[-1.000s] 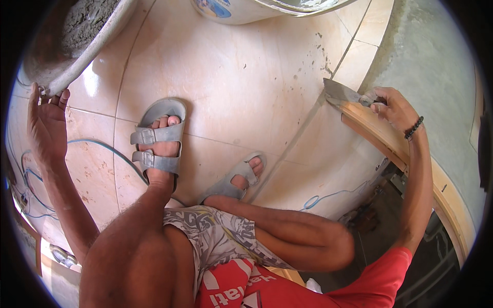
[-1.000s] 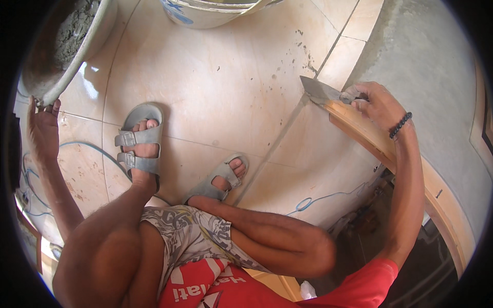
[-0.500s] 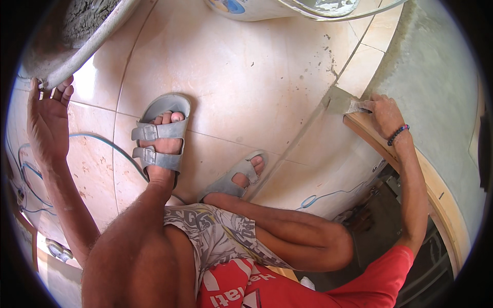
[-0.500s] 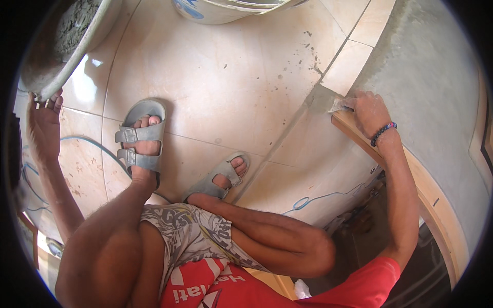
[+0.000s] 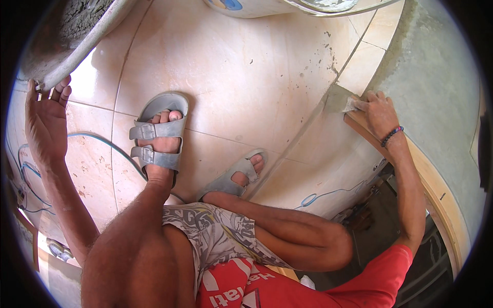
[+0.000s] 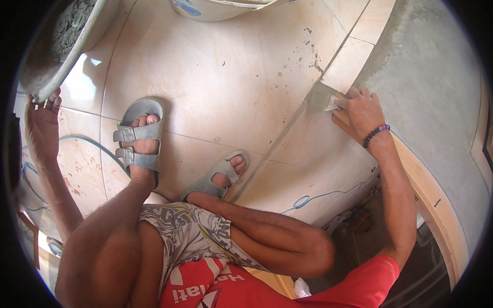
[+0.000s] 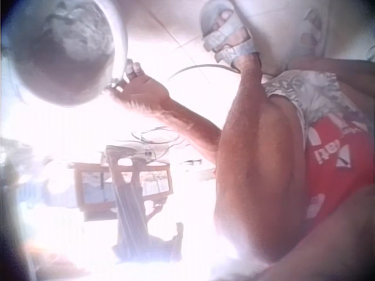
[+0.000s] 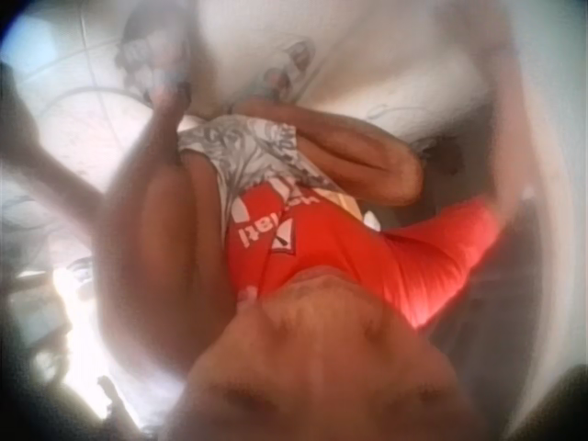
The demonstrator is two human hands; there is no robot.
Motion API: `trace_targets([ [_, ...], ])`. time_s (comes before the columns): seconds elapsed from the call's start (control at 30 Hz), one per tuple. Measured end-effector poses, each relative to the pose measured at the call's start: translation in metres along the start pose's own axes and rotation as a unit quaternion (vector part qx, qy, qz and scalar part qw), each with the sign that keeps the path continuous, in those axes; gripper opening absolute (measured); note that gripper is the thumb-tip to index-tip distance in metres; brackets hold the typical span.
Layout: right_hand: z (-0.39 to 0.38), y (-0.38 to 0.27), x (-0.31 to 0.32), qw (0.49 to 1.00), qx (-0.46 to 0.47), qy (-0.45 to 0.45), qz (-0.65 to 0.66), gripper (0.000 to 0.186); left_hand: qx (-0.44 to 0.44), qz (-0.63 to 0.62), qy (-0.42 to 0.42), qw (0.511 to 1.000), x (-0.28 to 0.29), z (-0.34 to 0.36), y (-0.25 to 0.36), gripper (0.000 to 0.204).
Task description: The person scoops grout from a bucket using a trowel and applies it to the joints between floor tiles. They then use a smaller tool to smooth and clean the grout lines along the edges of the tiles.
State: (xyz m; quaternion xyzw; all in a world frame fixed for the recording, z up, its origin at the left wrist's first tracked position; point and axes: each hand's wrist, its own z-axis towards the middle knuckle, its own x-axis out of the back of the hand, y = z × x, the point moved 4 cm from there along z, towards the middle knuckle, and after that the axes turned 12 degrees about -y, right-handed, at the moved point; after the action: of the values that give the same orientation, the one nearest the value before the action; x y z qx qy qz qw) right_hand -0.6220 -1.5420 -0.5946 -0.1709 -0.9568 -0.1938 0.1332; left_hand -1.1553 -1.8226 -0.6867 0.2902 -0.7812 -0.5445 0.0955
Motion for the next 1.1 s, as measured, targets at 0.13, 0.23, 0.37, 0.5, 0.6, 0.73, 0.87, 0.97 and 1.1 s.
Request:
trace_targets([
  [0.13, 0.003, 0.002, -0.015, 1.0, -0.01, 0.012, -0.006, 0.023, 0.002, -0.002, -0.001, 1.0, 0.0, 0.0, -0.001, 0.055],
  [0.23, 0.002, 0.002, -0.019, 1.0, -0.017, 0.003, -0.014, 0.023, 0.003, -0.006, -0.005, 1.0, 0.0, 0.001, -0.002, 0.055],
  [0.37, 0.002, 0.003, -0.026, 1.0, -0.021, -0.004, -0.009, 0.021, 0.003, -0.011, -0.013, 1.0, 0.0, 0.002, -0.004, 0.054],
  [0.5, 0.0, -0.004, -0.013, 1.0, -0.014, -0.008, 0.007, 0.02, 0.004, -0.025, -0.007, 1.0, 0.003, -0.002, 0.0, 0.052],
  [0.6, -0.01, -0.007, -0.005, 0.999, -0.024, -0.024, 0.022, 0.02, 0.004, -0.018, -0.016, 1.0, -0.001, 0.002, -0.005, 0.051],
  [0.73, -0.02, -0.001, 0.013, 0.998, -0.047, -0.027, -0.012, 0.025, 0.001, 0.002, -0.009, 1.0, 0.0, -0.002, 0.0, 0.051],
  [0.87, -0.021, -0.005, 0.027, 0.999, -0.04, -0.002, -0.008, 0.033, 0.0, 0.003, -0.004, 1.0, 0.001, -0.004, 0.002, 0.051],
  [0.97, -0.016, -0.006, 0.022, 0.999, -0.04, 0.008, -0.008, 0.041, 0.008, -0.021, -0.022, 1.0, -0.001, 0.002, -0.007, 0.051],
  [1.1, -0.003, -0.002, 0.013, 0.998, -0.061, 0.016, -0.011, 0.034, 0.014, -0.016, -0.02, 1.0, -0.007, -0.001, -0.001, 0.052],
])
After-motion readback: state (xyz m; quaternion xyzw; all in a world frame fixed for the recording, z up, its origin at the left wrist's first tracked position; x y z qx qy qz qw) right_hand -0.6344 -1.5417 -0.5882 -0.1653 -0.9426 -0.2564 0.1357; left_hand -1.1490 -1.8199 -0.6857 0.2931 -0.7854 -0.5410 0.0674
